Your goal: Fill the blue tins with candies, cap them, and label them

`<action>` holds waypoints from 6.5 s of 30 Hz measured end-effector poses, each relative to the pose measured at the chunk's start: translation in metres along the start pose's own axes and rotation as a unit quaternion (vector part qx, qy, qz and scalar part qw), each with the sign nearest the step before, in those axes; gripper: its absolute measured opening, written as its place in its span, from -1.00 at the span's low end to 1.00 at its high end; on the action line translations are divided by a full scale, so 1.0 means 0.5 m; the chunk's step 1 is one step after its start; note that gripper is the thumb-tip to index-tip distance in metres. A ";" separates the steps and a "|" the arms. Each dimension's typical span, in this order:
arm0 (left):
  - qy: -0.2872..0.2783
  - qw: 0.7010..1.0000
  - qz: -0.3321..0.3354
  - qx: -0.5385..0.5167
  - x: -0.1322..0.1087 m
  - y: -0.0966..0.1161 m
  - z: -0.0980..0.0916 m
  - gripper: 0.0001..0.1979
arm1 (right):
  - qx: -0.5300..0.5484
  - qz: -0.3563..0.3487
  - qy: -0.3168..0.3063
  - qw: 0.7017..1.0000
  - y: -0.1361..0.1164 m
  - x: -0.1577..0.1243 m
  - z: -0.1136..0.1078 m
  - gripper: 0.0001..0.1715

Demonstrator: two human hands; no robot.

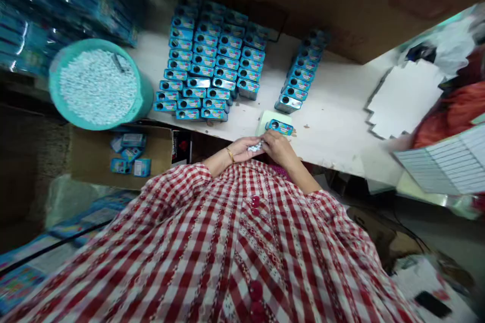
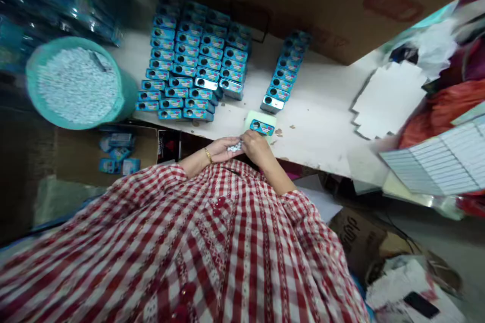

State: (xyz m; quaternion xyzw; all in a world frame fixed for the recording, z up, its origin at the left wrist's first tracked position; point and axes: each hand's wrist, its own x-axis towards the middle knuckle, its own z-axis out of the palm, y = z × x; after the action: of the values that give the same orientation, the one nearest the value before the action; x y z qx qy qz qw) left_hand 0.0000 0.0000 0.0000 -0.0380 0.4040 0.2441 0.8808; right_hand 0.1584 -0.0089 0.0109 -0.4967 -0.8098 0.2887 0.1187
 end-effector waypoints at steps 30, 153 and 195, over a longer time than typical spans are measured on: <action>0.156 0.980 0.100 -0.079 -0.061 0.063 -0.084 -0.73 | -0.032 0.115 0.181 0.976 0.139 -0.065 -0.020 -0.31; 0.104 0.992 0.043 -0.052 -0.029 0.039 -0.041 -0.75 | -0.019 0.080 0.250 0.965 0.073 -0.008 -0.024 -0.70; 0.137 0.982 0.123 -0.052 -0.090 0.086 -0.126 -0.82 | -0.169 0.206 0.195 0.944 0.201 0.162 -0.039 -0.68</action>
State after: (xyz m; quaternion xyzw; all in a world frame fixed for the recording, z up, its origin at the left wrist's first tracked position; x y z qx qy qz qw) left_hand -0.0885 0.0028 -0.0037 -0.0665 0.5089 0.3639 0.7773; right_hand 0.2029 0.1026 -0.0399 -0.7119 -0.6879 0.0633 0.1265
